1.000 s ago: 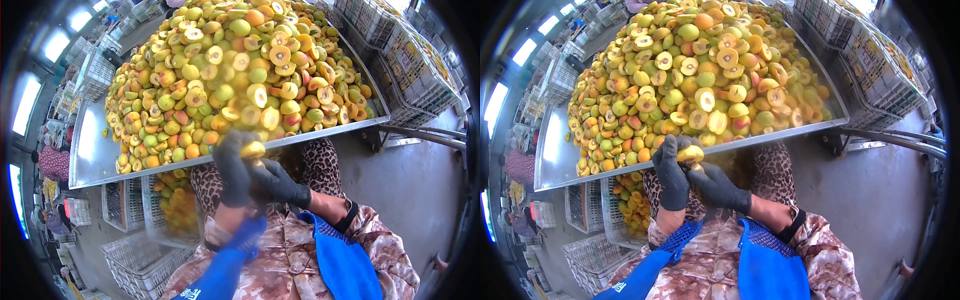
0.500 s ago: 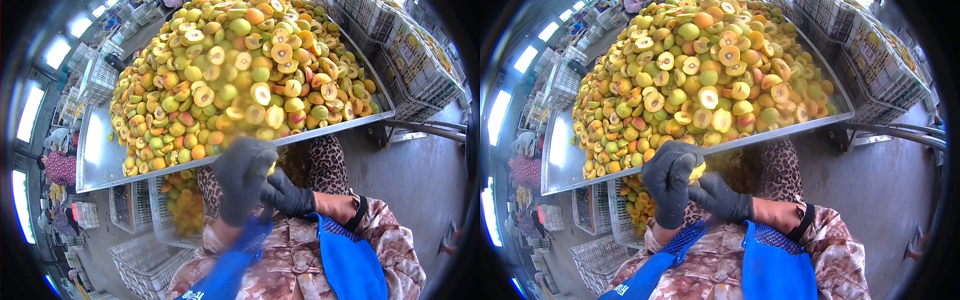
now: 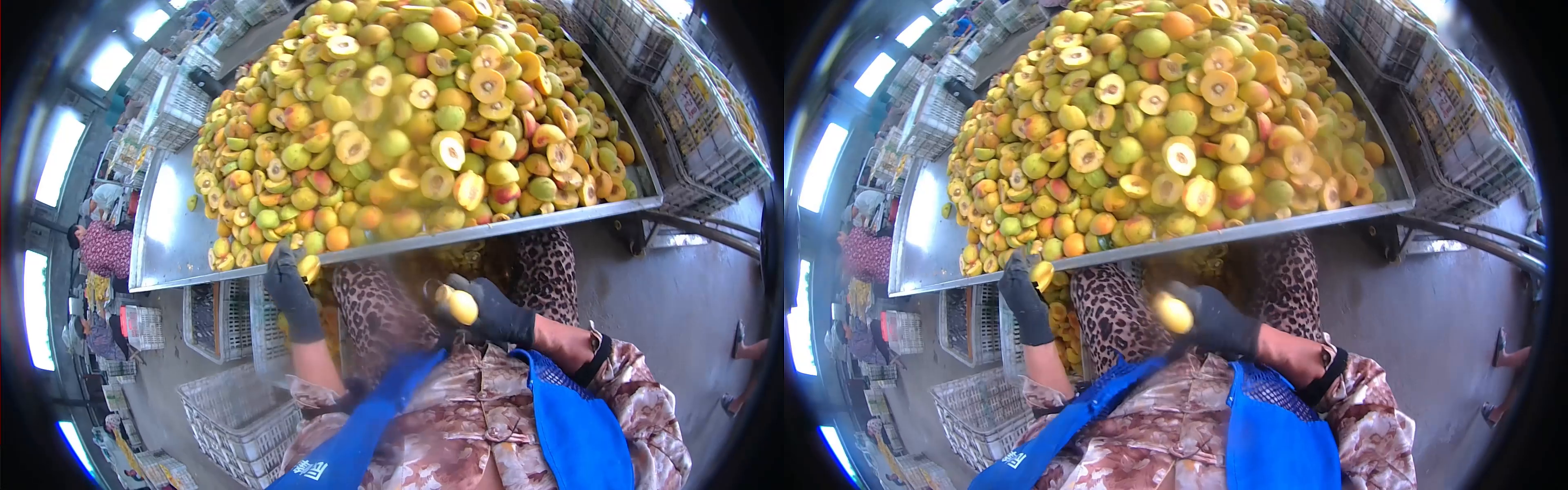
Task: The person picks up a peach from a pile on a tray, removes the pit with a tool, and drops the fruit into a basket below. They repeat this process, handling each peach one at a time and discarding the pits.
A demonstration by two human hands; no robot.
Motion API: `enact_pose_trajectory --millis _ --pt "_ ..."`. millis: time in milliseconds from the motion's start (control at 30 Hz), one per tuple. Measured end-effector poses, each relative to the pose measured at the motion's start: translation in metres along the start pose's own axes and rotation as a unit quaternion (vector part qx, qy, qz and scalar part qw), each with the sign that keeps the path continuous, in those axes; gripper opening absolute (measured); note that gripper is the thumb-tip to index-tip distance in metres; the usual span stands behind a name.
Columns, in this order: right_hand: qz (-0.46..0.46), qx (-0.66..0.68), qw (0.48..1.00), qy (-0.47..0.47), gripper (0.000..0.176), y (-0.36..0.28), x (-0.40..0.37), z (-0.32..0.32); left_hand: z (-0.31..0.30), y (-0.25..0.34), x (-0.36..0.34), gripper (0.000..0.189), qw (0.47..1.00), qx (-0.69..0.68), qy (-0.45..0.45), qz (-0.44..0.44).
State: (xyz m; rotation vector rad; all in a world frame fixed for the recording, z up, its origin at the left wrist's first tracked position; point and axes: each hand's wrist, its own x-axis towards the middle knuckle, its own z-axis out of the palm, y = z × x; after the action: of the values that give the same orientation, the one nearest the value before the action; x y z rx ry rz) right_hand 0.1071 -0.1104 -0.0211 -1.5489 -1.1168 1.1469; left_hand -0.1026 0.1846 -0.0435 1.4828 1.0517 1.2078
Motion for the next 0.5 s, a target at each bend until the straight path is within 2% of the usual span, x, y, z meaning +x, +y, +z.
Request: enact_pose_trajectory --millis 33,67,100,133,167,200,267,333,400,433,500 --pt "0.073 -0.1 0.991 -0.048 0.041 0.043 0.006 -0.002 -0.008 -0.016 0.02 0.032 0.994 0.068 0.004 0.086" --pt "0.051 -0.261 0.961 -0.08 0.041 0.102 0.004 0.003 -0.011 -0.027 0.039 0.03 0.976 0.135 0.008 0.17" --pt "0.014 -0.257 0.965 -0.051 0.042 0.111 -0.007 0.005 -0.01 -0.032 0.052 0.029 0.948 0.198 0.018 0.246" --pt "0.045 -0.248 0.964 -0.085 0.043 0.098 0.001 0.0 0.01 -0.024 0.06 0.028 0.945 0.154 -0.015 0.289" --pt "0.082 -0.231 0.962 -0.118 0.044 0.073 0.008 0.002 0.037 -0.016 0.07 0.026 0.926 0.18 -0.015 0.333" --pt "0.12 -0.211 0.959 -0.149 0.045 0.046 0.014 0.004 0.072 -0.014 0.076 0.024 0.947 0.128 -0.003 0.294" --pt "0.155 -0.174 0.964 -0.131 0.047 0.021 0.022 0.005 0.128 -0.017 0.1 0.041 0.928 0.144 -0.057 0.339" --pt "0.079 -0.182 0.977 -0.077 0.048 0.027 0.022 0.005 0.178 -0.031 0.108 0.054 0.907 0.258 -0.088 0.321" --pt "0.069 -0.231 0.97 -0.019 0.048 0.025 0.013 0.007 0.201 -0.029 0.099 0.055 0.897 0.356 -0.042 0.26" --pt "0.062 -0.255 0.965 0.015 0.049 0.024 0.012 0.005 0.201 -0.032 0.104 0.054 0.916 0.298 -0.061 0.261" --pt "0.017 -0.126 0.989 0.081 0.044 0.0 0.005 -0.001 0.187 -0.032 0.099 0.052 0.934 0.208 -0.094 0.276"
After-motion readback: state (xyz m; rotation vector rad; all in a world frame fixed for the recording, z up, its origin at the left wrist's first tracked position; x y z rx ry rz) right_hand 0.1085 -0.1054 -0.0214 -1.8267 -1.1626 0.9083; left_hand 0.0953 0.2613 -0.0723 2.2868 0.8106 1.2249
